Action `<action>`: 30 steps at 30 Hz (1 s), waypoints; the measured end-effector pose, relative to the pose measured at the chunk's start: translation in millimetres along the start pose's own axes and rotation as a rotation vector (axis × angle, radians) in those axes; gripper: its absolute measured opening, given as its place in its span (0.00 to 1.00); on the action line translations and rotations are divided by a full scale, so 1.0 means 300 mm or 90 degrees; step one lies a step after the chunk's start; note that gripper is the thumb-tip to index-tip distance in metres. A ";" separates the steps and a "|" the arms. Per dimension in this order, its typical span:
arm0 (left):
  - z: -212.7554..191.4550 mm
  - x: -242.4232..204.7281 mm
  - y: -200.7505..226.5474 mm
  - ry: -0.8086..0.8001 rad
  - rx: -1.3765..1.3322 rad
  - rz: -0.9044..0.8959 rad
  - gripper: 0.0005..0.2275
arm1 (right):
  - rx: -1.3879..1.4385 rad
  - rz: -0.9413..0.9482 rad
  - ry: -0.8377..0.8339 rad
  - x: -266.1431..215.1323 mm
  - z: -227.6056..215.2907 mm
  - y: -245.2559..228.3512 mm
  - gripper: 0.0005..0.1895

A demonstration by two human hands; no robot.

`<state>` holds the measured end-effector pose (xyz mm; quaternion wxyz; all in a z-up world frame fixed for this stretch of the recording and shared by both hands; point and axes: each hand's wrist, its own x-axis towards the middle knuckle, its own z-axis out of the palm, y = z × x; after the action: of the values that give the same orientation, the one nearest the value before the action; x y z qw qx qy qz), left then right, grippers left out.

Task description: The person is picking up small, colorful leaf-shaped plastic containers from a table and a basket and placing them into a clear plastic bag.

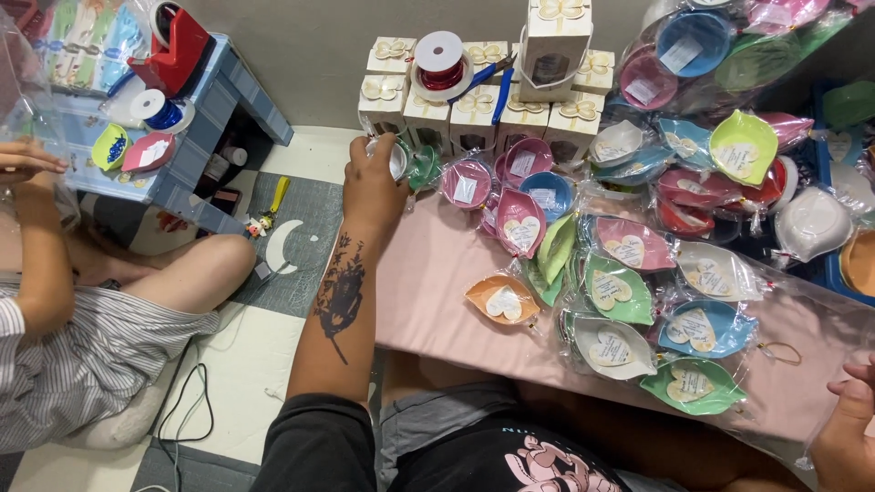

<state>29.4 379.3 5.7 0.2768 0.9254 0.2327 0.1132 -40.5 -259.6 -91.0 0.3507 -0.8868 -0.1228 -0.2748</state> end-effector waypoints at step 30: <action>0.185 -0.721 0.566 -0.109 -0.254 0.756 0.43 | 0.462 0.329 -0.310 0.138 0.004 -0.721 0.58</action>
<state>-76.8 121.7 38.7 0.3518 0.8332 -0.3690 0.2140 -94.8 -101.3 52.0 0.6543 -0.7473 -0.0649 0.0959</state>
